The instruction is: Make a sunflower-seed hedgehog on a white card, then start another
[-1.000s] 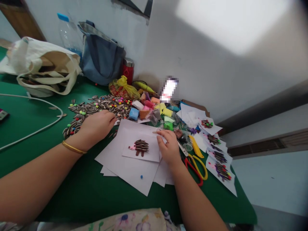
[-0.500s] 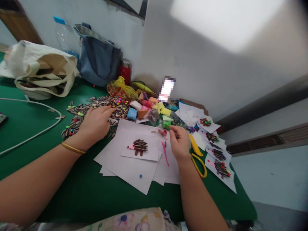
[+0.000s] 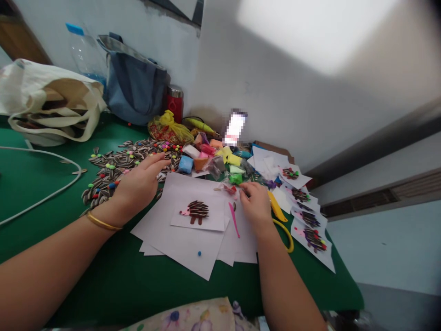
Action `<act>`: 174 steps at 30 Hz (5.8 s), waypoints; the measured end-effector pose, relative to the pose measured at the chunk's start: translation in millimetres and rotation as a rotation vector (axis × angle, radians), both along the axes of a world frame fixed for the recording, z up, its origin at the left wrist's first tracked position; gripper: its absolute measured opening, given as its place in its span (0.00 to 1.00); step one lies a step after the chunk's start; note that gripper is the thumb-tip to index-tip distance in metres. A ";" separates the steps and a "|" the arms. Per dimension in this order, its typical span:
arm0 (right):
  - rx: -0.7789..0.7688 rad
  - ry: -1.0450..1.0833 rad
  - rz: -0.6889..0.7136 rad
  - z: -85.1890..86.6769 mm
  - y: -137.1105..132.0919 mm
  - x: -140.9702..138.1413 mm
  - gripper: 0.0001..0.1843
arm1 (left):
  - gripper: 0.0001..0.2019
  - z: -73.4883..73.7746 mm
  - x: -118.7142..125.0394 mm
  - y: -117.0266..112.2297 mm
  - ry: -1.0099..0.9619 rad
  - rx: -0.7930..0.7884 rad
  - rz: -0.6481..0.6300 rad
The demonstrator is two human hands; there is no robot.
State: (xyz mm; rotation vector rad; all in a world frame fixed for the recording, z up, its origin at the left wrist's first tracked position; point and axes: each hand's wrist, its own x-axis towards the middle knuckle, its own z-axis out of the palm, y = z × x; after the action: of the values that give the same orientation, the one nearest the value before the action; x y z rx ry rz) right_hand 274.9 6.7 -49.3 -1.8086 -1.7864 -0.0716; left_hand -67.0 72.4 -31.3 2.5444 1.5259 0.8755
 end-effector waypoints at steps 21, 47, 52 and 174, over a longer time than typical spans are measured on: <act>0.166 0.060 0.378 14.9 -18.3 -69.9 0.09 | 0.12 9.0 42.9 -52.6 -0.598 -0.438 -0.312; -0.027 0.688 0.585 3.1 -34.4 -88.5 0.26 | 0.11 10.0 47.6 -60.4 -0.790 -0.717 -0.302; 0.037 0.555 0.574 8.1 -34.0 -88.4 0.25 | 0.15 11.1 43.9 -58.0 -0.821 -0.808 -0.308; -0.259 0.988 0.563 15.9 -40.0 -91.0 0.06 | 0.16 10.2 44.7 -61.7 -0.911 -1.133 -0.392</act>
State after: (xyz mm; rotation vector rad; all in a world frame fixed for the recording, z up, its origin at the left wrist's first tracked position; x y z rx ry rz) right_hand 183.9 -33.3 -33.4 -1.0651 -1.4778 1.1086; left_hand -22.3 10.7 -21.1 1.2465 0.7788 0.6439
